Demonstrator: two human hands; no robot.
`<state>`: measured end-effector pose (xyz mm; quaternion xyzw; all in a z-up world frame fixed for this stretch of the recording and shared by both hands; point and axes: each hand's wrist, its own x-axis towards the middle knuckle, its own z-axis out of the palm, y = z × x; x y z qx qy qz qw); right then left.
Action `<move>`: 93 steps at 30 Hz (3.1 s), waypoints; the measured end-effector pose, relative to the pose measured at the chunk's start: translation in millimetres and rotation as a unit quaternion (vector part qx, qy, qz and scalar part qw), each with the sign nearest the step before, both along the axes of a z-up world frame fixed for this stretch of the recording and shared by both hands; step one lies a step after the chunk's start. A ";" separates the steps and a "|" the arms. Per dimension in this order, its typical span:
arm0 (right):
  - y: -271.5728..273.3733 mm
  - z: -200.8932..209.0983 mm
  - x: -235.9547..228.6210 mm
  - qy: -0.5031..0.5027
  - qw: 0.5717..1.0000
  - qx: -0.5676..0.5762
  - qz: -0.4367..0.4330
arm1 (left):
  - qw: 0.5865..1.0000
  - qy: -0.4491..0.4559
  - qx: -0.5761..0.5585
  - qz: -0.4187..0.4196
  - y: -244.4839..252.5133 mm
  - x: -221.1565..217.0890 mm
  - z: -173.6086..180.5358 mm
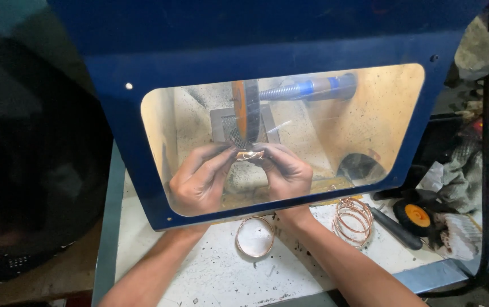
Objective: The person holds a copper-colored bangle against a rotating polishing wheel inside a blue enclosure. They rotate the bangle by hand to polish different sections, then place it on the workbench and pick up another bangle to continue the process.
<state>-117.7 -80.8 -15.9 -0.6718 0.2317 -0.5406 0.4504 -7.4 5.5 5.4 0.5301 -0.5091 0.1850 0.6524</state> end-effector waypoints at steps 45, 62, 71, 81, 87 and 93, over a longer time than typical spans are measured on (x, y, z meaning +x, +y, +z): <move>20.9 -4.1 12.1 0.157 0.984 0.088 0.013 | 0.781 0.428 0.347 -0.294 -8.2 16.8 0.9; -1.4 5.3 0.0 0.167 0.984 0.064 0.008 | 0.851 0.367 0.276 -0.256 -8.9 27.8 -1.6; -8.0 -1.7 8.8 0.135 0.985 0.109 0.001 | 0.900 0.326 0.248 -0.150 -26.8 29.6 -24.0; 0.4 6.7 9.8 0.136 0.986 0.095 -0.021 | 0.949 0.221 0.181 -0.136 -22.8 29.7 -33.9; 0.6 7.2 9.7 0.129 0.988 0.086 -0.019 | 0.952 0.225 0.153 -0.141 -27.0 33.2 -42.2; -2.2 1.0 15.5 0.130 0.988 0.085 -0.021 | 0.953 0.219 0.151 -0.146 -28.5 37.1 -44.9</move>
